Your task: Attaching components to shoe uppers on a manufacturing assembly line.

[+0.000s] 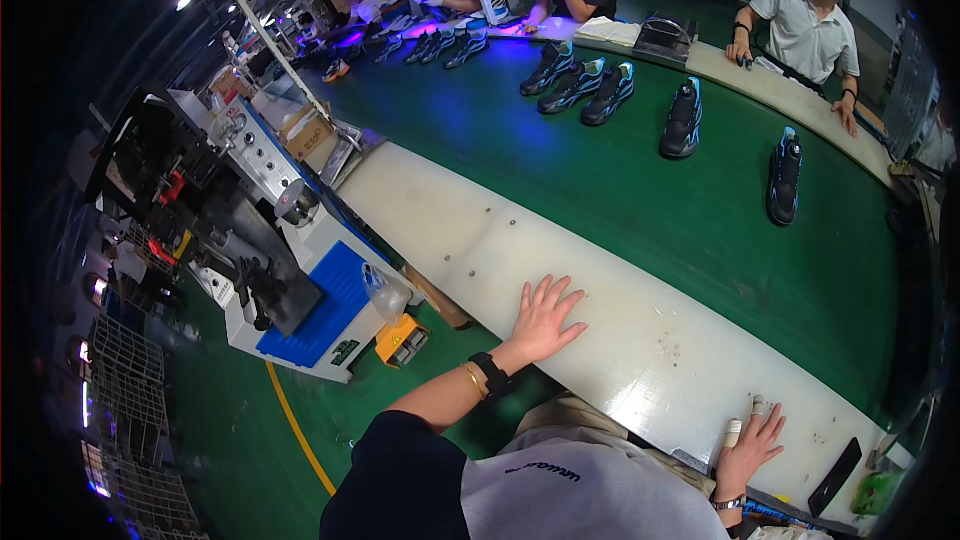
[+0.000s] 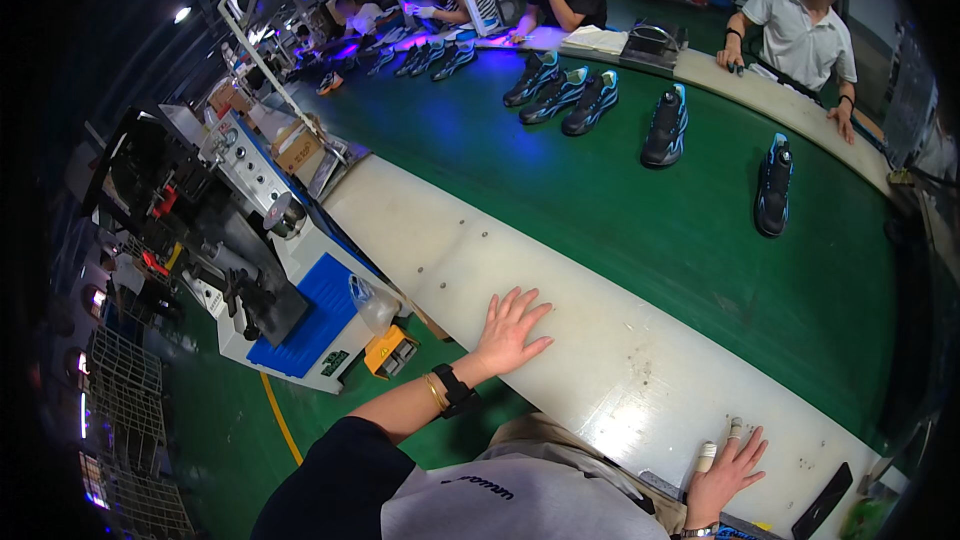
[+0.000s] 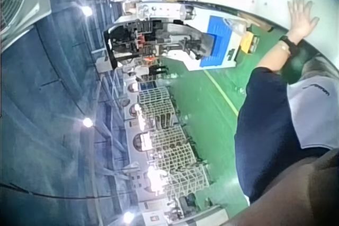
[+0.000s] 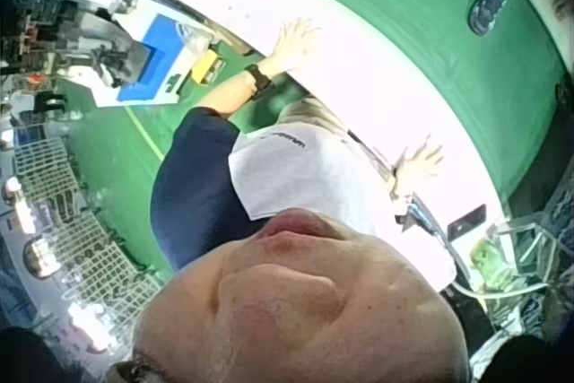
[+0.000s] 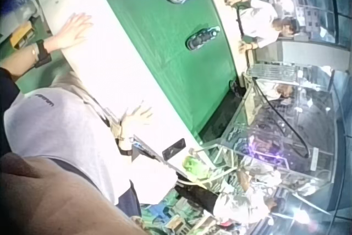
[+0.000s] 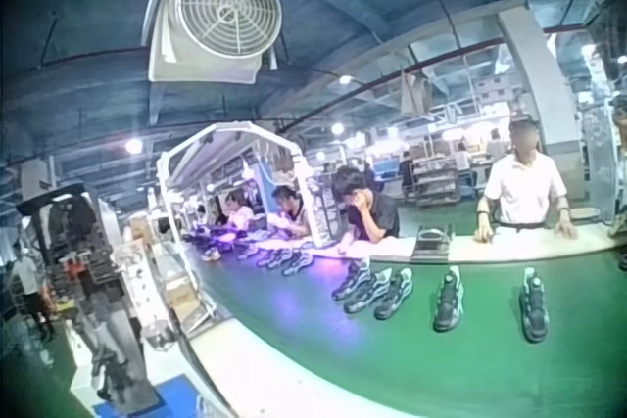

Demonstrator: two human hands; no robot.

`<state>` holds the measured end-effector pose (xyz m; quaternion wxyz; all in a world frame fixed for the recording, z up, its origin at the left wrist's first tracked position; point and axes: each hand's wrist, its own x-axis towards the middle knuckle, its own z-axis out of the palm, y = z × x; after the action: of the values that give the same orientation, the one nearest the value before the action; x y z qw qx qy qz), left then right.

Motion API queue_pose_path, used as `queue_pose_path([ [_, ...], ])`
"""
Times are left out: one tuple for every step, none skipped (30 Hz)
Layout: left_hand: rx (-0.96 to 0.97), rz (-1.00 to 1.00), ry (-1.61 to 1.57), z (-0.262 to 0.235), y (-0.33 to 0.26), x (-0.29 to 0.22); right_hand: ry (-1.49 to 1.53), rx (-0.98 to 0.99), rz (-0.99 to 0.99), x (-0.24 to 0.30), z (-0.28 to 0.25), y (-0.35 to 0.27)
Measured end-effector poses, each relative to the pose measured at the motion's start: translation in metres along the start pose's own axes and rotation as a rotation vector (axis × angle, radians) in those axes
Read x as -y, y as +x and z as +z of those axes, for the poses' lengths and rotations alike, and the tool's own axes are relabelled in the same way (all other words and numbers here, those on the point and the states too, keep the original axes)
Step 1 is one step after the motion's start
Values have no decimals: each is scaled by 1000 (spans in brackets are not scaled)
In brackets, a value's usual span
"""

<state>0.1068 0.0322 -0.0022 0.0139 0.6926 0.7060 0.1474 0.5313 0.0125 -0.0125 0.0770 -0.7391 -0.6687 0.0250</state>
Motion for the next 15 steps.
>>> queue_pose_path([
  [1, -1, 0, 0, 0, -1, -3, 0, 1, -1, 0, 0],
  [-2, 0, 2, -1, 0, -1, -6, -1, 4, -1, 0, 0],
  [-5, 2, 3, -1, 0, -1, -8, 0, 5, -1, 1, 0],
  [-4, 2, 2, 0, 0, -1, -5, -5, 1, -2, 1, 0],
  [-7, 3, 1, -1, 1, -1, -2, -9, -3, -1, 2, 0],
  [-10, 4, -1, -1, 1, -1, -3, -8, -2, -2, 2, 0],
  [-9, 4, -2, -1, 1, -1, -2, -6, 0, -2, 3, 0],
  [-10, 5, 1, 0, 1, -1, -2, -4, 2, -2, 3, 0],
  [-11, 6, 3, 0, 1, -1, -3, -4, 3, -1, 2, 0],
  [-10, 6, 2, 0, 0, -1, -2, -2, 4, -1, 1, 0],
  [-12, 6, 2, -1, 0, -1, 0, 0, 7, 0, 1, 0],
  [-13, 7, 2, -1, 0, -1, 0, 0, 8, 0, 0, 0],
  [-12, 8, 1, -1, 1, -1, -3, 2, 7, -1, 1, 0],
  [-13, 9, 0, 0, 1, -1, -7, 5, 6, -1, 1, 0],
  [-14, 9, -1, 0, 1, -1, -8, 6, 8, -1, 2, 0],
])
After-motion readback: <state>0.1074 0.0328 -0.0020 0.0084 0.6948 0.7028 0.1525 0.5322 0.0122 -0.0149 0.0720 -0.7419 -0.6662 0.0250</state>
